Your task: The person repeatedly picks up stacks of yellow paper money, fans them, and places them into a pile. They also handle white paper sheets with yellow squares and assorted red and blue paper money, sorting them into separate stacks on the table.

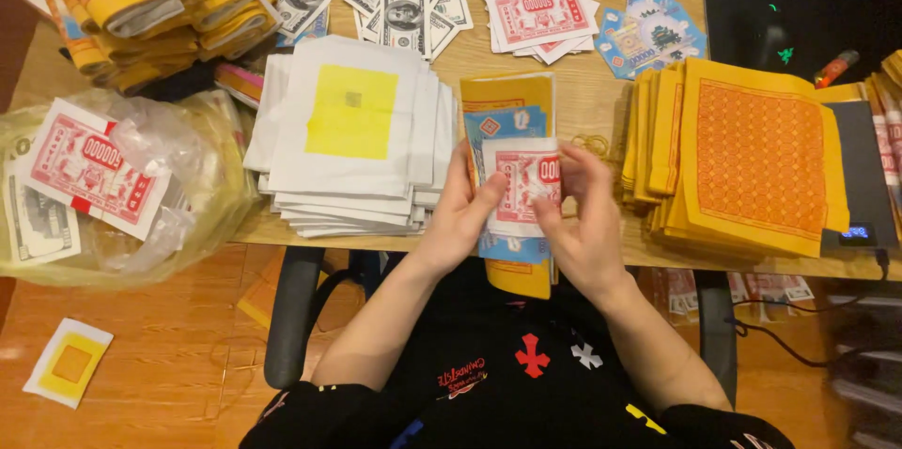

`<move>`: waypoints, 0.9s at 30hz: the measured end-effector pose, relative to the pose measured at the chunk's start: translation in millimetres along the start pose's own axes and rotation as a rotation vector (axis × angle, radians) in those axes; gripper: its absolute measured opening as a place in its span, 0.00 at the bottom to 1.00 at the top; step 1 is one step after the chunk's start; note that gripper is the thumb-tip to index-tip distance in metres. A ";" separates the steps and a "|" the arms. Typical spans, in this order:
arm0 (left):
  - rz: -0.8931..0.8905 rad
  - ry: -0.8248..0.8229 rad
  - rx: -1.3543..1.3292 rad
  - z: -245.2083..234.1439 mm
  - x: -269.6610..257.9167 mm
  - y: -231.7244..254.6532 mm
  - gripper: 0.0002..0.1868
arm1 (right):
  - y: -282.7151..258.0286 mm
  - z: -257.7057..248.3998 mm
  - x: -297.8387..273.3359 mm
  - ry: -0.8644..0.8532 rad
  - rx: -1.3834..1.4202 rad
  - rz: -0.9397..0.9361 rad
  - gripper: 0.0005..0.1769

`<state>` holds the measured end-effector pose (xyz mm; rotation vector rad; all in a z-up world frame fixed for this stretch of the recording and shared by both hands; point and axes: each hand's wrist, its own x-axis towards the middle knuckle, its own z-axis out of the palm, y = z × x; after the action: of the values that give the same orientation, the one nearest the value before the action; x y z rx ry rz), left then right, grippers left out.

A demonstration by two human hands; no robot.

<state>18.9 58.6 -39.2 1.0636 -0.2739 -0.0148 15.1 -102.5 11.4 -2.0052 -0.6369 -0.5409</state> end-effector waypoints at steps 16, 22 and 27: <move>-0.224 0.120 -0.058 5.8 -5.4 -4.6 0.24 | 149.5 34.1 29.4 -0.353 -0.930 -0.031 0.20; -0.243 0.167 -0.130 0.4 -2.4 -12.3 0.23 | 189.2 42.7 15.3 -0.261 -0.858 -0.094 0.06; -0.201 0.162 -0.142 -9.9 -0.1 -14.4 0.23 | 127.9 7.8 35.9 -0.108 -0.696 -0.060 0.03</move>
<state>22.8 60.1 -56.2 0.9412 -0.0181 -0.1261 124.0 -143.0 -53.4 -2.6866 -0.6282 -0.7678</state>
